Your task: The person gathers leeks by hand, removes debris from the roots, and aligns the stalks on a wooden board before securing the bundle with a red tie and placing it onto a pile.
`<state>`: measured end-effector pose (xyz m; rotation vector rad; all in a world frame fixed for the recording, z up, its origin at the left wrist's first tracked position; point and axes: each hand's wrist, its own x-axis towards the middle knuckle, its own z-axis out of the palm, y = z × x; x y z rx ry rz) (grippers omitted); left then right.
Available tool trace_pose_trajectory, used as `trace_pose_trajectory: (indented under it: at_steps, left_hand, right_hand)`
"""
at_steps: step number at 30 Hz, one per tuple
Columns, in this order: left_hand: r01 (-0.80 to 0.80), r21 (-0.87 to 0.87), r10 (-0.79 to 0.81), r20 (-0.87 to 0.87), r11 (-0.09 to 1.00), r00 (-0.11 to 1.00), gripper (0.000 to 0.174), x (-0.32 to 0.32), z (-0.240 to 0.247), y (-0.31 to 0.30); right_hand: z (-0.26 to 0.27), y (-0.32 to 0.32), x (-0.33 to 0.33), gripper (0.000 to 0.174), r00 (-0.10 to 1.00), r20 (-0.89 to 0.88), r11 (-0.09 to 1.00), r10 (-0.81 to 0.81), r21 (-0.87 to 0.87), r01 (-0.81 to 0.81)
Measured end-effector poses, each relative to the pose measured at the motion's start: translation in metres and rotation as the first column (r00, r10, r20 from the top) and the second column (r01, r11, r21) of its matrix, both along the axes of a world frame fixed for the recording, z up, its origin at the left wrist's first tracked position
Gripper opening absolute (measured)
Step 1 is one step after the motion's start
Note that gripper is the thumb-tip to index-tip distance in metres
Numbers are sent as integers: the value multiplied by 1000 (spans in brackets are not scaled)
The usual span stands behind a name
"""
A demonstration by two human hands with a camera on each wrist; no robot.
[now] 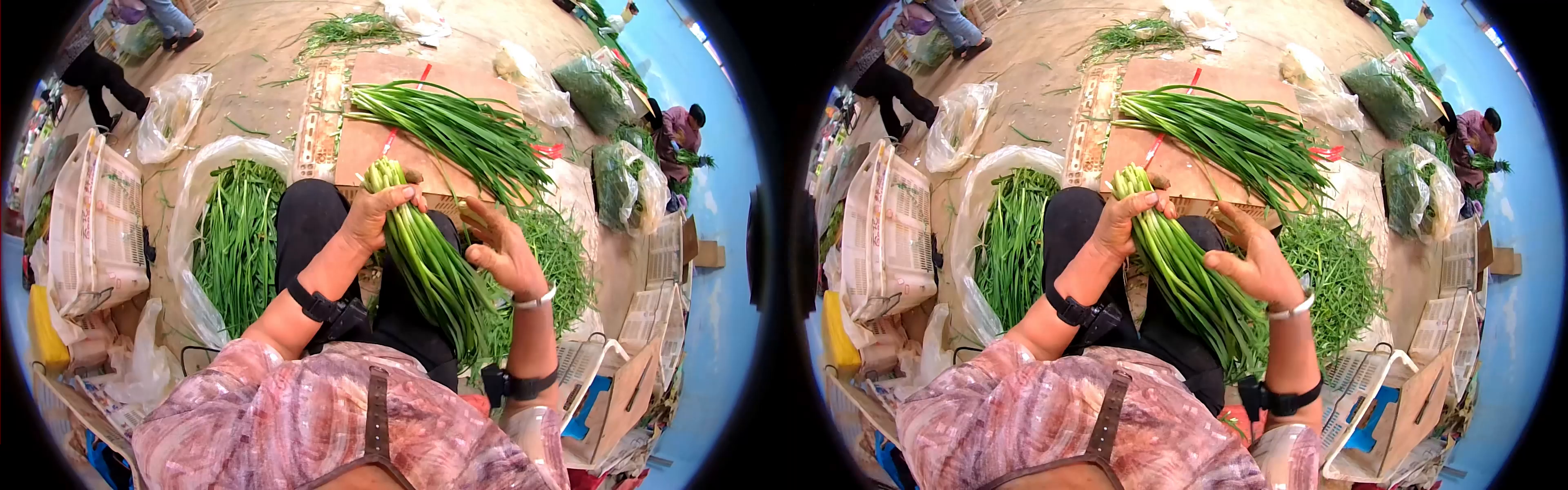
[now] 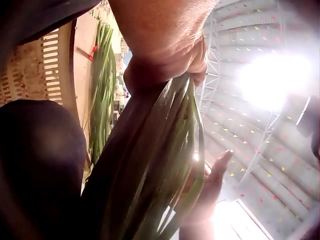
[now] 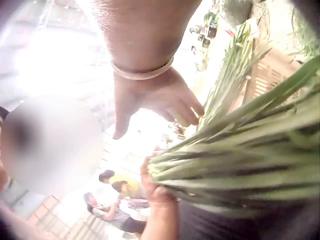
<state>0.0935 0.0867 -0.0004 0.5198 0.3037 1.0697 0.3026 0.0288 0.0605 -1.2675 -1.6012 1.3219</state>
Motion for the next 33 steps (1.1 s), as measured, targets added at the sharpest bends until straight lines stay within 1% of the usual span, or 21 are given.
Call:
trace_pose_trajectory:
  at_steps: [1, 2, 3, 4, 5, 6, 7, 8, 9, 10, 11, 12, 13, 15, 18, 23, 25, 27, 29, 31, 33]
  left_hand:
    - [-33, -9, 32, -18, 999, 999, 31, 1, 2, 0]
    - [27, -31, -29, -54, 999, 998, 20, -1, -3, 2]
    - [-5, 55, 16, -203, 998, 979, 14, -1, -6, 1]
    - [-94, 242, 178, -353, 966, 919, 12, 3, -15, -3]
    - [-164, 447, 383, -460, 879, 801, 11, 6, -20, -1]
    - [-162, -1, 159, -170, 987, 972, 17, 5, -8, -3]
    - [-167, 8, 165, -194, 986, 967, 22, 3, -5, -6]
    - [-256, -7, 254, -104, 967, 962, 20, 6, 2, -10]
    - [-213, -74, 204, -115, 974, 972, 17, 3, 9, -12]
    - [-295, -22, 288, -153, 955, 945, 13, 8, 10, -12]
    - [-299, -13, 294, -143, 954, 945, 13, 15, 5, -14]
    - [-378, -13, 368, -193, 926, 910, 13, 22, -2, -14]
    - [-454, -5, 440, -244, 891, 864, 13, 22, 6, -11]
    - [-471, 24, 461, -257, 882, 849, 15, 23, 15, -16]
    - [-414, -61, 384, -272, 908, 882, 19, 25, 23, -21]
    - [-244, 10, 242, -185, 970, 953, 24, 34, 33, -15]
    - [-139, 214, 171, -139, 967, 975, 46, 35, 41, -7]
    - [78, 50, -76, -32, 996, 997, 62, 44, 21, 12]
    - [215, 91, -221, 65, 972, 973, 66, 35, 6, 33]
    - [18, 188, 21, -203, 982, 979, 64, 30, 36, 51]
    - [-89, 419, 303, -478, 904, 824, 59, 32, 33, 96]
  right_hand:
    - [0, -4, -9, 100, 995, 79, 995, -64, 86, 57]
    - [-1, -7, -19, 106, 956, 287, 977, -63, 215, 0]
    - [-1, -14, -34, 111, 904, 423, 968, -54, 246, -58]
    - [-8, -19, -51, 116, 938, 347, 993, -8, 112, -33]
    - [-27, -22, -65, 118, 922, 380, 971, -80, 239, -14]
    - [-34, -23, -73, 120, 925, 357, 976, -128, 211, 54]
    - [-36, -27, -77, 122, 887, 417, 965, -200, 241, 104]
    - [-36, -27, -81, 124, 872, 437, 958, -220, 264, 109]
    - [-37, -26, -84, 118, 832, 475, 917, -287, 387, 95]
    - [-39, -24, -86, 111, 848, 447, 926, -284, 357, 122]
    - [-41, -22, -84, 105, 857, 428, 935, -287, 320, 153]
    - [-46, -22, -81, 105, 852, 433, 930, -293, 335, 150]
    - [-51, -21, -80, 97, 854, 418, 930, -309, 319, 180]
    - [-54, -18, -79, 90, 860, 398, 930, -321, 303, 207]
    - [-50, -19, -71, 71, 855, 404, 938, -324, 252, 237]
    - [-26, -14, -43, 57, 904, 313, 949, -292, 213, 233]
    - [-20, -4, -25, 53, 941, 229, 955, -249, 223, 198]
    - [-11, 4, 1, 50, 949, 214, 963, -233, 189, 194]
    - [6, 13, 22, 48, 944, 246, 971, -220, 146, 188]
    - [25, 23, 41, 47, 916, 309, 966, -255, 112, 231]
    - [42, 44, 64, 44, 894, 358, 963, -270, 125, 241]
